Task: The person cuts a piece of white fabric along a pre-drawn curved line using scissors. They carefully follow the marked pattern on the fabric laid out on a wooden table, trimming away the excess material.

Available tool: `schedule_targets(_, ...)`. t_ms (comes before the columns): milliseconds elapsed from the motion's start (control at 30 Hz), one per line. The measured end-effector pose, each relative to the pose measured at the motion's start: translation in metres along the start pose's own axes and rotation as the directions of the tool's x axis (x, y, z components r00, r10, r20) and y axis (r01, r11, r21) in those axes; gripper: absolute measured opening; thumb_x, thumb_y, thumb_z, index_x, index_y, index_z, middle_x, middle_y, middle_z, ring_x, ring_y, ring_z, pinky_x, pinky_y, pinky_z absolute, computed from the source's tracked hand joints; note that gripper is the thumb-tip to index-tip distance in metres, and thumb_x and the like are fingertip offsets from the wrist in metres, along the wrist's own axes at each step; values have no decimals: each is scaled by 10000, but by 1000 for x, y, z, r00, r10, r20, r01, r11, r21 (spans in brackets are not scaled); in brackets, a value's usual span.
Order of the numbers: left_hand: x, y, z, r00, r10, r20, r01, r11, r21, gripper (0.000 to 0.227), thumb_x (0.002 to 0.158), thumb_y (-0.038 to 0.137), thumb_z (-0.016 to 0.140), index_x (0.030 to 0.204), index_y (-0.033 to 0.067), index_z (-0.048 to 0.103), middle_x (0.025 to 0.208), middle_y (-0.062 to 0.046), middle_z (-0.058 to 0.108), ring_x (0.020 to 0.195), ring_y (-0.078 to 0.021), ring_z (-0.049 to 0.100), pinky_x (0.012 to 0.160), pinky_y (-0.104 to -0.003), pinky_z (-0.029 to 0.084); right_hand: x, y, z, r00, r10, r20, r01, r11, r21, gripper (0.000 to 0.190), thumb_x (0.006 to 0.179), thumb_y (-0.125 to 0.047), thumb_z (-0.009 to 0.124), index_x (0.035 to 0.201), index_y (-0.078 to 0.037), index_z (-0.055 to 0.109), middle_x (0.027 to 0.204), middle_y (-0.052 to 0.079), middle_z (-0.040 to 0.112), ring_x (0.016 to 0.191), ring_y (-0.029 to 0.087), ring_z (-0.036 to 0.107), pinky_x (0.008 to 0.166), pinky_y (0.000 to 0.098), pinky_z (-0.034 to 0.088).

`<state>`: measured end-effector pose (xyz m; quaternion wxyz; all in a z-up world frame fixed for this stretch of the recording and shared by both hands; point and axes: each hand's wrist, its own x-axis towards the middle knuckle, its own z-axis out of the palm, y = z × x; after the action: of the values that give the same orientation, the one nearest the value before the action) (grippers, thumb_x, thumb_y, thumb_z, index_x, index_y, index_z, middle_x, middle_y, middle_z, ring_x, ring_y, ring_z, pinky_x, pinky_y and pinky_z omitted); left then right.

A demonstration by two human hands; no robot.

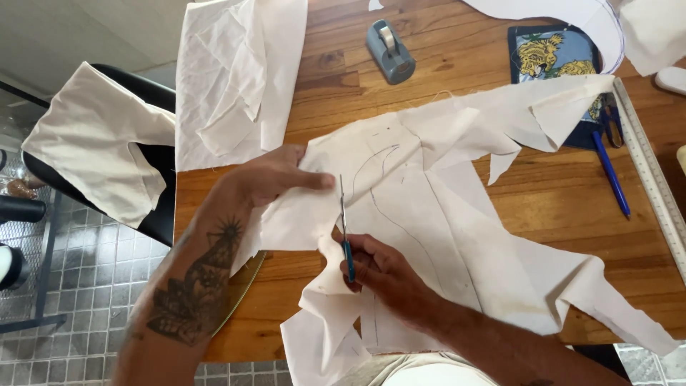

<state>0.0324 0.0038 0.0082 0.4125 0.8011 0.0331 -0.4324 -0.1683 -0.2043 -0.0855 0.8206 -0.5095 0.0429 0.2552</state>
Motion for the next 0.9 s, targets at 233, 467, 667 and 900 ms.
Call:
schedule_targets(233,-12,37,20,999,-42,-17,44,994,99,838,627,296,993,1383,16,761,1245,-115,861,1157,-285,808,991,-387,671,-3,-4,-3,999,17,-29,-18,999,-32,558,1071,-195,745,1598,-15,703,1048,41,687,879,172,606,838,338,543)
schedule_targets(467,-24,31,30,995,-70,-74,69,997,-23,822,642,158,1010,1401,8,732,1217,-150,872,1101,-312,833,941,-450,706,5,-15,4,999,6,-36,-6,1000,6,513,1063,-207,739,1522,18,700,865,93,644,769,184,558,764,324,455)
schedule_targets(667,-14,1,23,992,90,-90,-99,990,-101,719,592,117,1144,1202,-52,804,978,-252,860,888,-434,879,796,-544,737,21,16,-6,985,-171,36,166,980,109,550,1143,-263,714,1549,98,630,974,177,703,837,214,680,730,366,571)
schedule_targets(900,-8,-8,24,993,82,-84,-90,991,-99,731,585,94,1148,1212,-49,799,999,-278,860,903,-464,880,806,-552,738,15,23,2,982,-188,3,186,974,130,501,1136,-212,728,1527,87,638,957,184,733,816,210,685,705,330,537)
